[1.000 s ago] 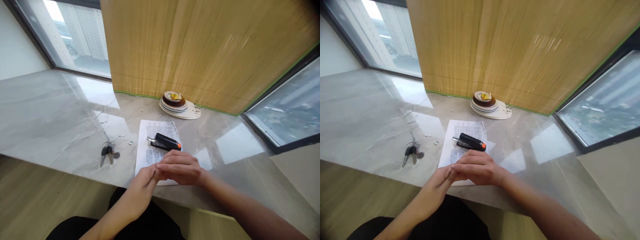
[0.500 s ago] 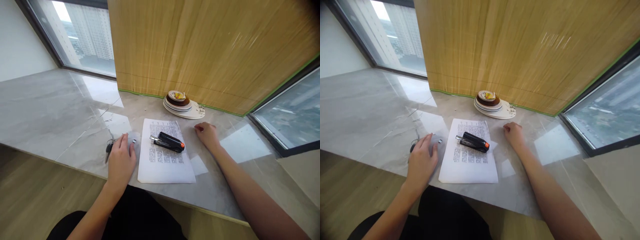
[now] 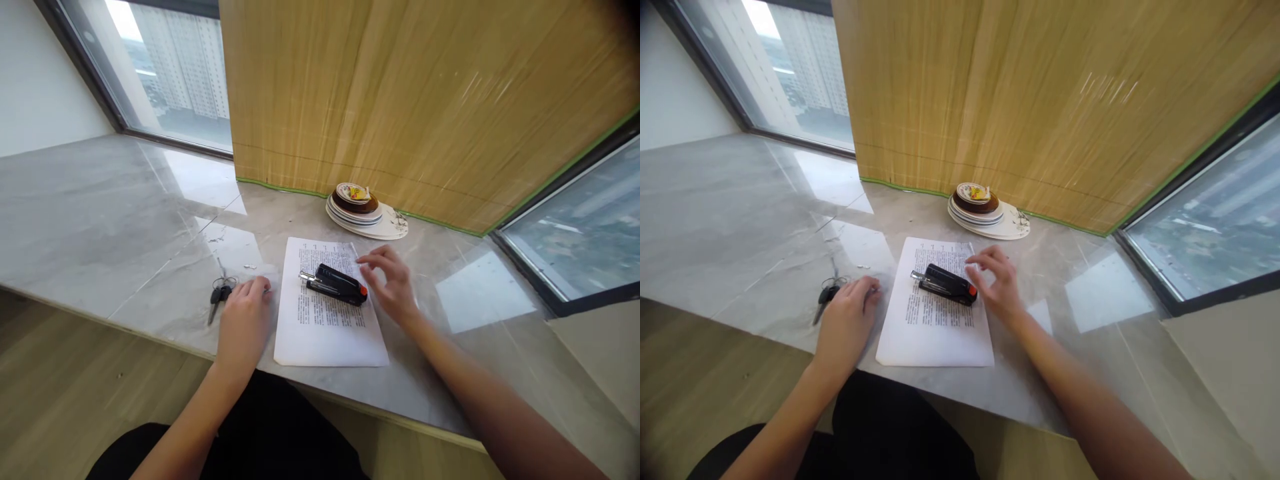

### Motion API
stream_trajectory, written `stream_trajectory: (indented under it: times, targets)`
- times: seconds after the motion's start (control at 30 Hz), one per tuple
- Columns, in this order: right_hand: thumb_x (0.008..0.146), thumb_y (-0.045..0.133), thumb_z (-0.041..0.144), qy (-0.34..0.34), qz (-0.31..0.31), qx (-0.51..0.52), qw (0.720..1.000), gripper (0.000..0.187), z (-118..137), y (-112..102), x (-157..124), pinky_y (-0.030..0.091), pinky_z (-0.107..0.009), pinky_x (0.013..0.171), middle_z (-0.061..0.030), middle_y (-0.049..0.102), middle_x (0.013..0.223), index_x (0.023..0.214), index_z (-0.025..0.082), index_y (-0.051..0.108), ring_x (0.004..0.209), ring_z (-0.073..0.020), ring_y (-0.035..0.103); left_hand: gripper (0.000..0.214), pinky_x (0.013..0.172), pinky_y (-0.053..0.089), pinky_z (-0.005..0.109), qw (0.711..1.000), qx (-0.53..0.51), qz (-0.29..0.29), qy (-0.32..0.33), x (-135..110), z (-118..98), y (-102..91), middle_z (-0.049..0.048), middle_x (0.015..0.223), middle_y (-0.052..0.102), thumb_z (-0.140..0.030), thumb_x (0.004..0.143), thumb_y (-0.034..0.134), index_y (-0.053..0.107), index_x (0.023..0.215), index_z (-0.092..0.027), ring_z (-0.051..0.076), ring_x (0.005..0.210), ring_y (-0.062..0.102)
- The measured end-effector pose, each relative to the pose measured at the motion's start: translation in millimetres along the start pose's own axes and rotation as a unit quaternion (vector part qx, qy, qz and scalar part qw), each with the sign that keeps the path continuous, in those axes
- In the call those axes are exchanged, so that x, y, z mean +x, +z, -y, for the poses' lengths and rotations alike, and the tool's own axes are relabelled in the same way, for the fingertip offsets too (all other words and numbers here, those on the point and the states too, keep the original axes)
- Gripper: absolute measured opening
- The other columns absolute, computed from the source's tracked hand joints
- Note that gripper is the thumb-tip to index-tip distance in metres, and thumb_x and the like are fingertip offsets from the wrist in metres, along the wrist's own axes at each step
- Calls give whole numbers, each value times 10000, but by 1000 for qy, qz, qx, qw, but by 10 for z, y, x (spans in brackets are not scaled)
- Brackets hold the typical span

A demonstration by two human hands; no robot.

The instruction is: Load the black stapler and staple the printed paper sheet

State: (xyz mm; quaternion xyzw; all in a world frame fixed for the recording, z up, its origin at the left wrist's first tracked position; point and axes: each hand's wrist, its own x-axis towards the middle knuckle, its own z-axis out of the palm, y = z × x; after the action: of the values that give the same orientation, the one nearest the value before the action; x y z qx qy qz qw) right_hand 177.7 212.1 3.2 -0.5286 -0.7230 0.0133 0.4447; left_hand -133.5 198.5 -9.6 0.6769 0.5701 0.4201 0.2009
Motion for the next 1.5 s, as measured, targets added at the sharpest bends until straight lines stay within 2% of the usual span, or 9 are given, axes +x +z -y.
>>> stream_trajectory:
  times: [0.13,0.3,0.47,0.63,0.77,0.93,1.1,1.33,1.5]
  targets:
    - [928,736,407,-33,150,-3,988,482,246,180,-159,593,-408,857,-92,739,1144,1365,247,609,993,-266,713,54,736,437,321,999,-25,21,-8,-31,-77,4,28,838,710,-260,967,629,671,998,-246,209,715,638]
    - [958,668,230,-117,84,15,989,356,224,262,-227,595,-411,812,-93,746,1058,1311,234,620,910,-248,695,114,642,447,278,986,-150,70,-25,-52,-165,21,-3,769,697,-340,966,672,646,960,-228,146,627,607]
    - [918,689,220,-233,126,58,962,463,279,189,-244,585,-399,722,-72,760,996,1372,256,607,808,-239,692,131,594,406,267,978,-189,77,-37,-56,-196,-24,-13,705,641,-343,934,731,685,926,-221,137,632,562]
    - [904,730,275,-50,-2,80,996,384,224,145,-269,627,-409,736,-49,750,1003,1282,299,667,829,-238,717,82,650,474,278,966,-248,58,-53,-67,-259,-14,7,794,681,-306,940,726,703,904,-235,161,740,611]
    - [950,679,323,103,-128,88,983,370,58,201,-253,641,-479,888,-63,738,1126,1316,285,641,994,-267,732,60,697,522,278,965,-253,21,-56,-71,-306,22,24,884,738,-277,920,753,720,894,-234,175,829,676]
    - [951,682,323,149,-112,153,970,362,-33,240,-219,616,-504,967,-68,728,1166,1306,267,641,1049,-270,719,180,657,541,283,973,-213,13,-86,-78,-249,55,27,910,797,-337,909,784,807,1065,-249,163,731,684]
    - [955,679,344,149,-107,145,972,348,18,226,-219,615,-488,964,-57,730,1148,1291,265,639,1046,-262,718,96,752,556,298,987,-150,9,-49,-87,-203,60,-10,927,806,-373,899,800,831,953,-301,170,810,699]
    - [928,717,324,-3,-4,113,994,313,193,123,-240,624,-403,778,-36,726,996,1235,282,675,852,-217,694,49,816,559,319,981,-179,-63,-45,-136,-369,36,-29,905,804,-276,855,841,838,893,-308,166,797,699]
    - [931,700,261,-160,59,137,976,332,261,132,-196,578,-398,716,-73,735,960,1258,215,666,784,-214,644,149,737,576,299,977,-205,-54,31,-128,-296,53,-25,942,808,-199,860,828,833,966,-304,146,782,718]
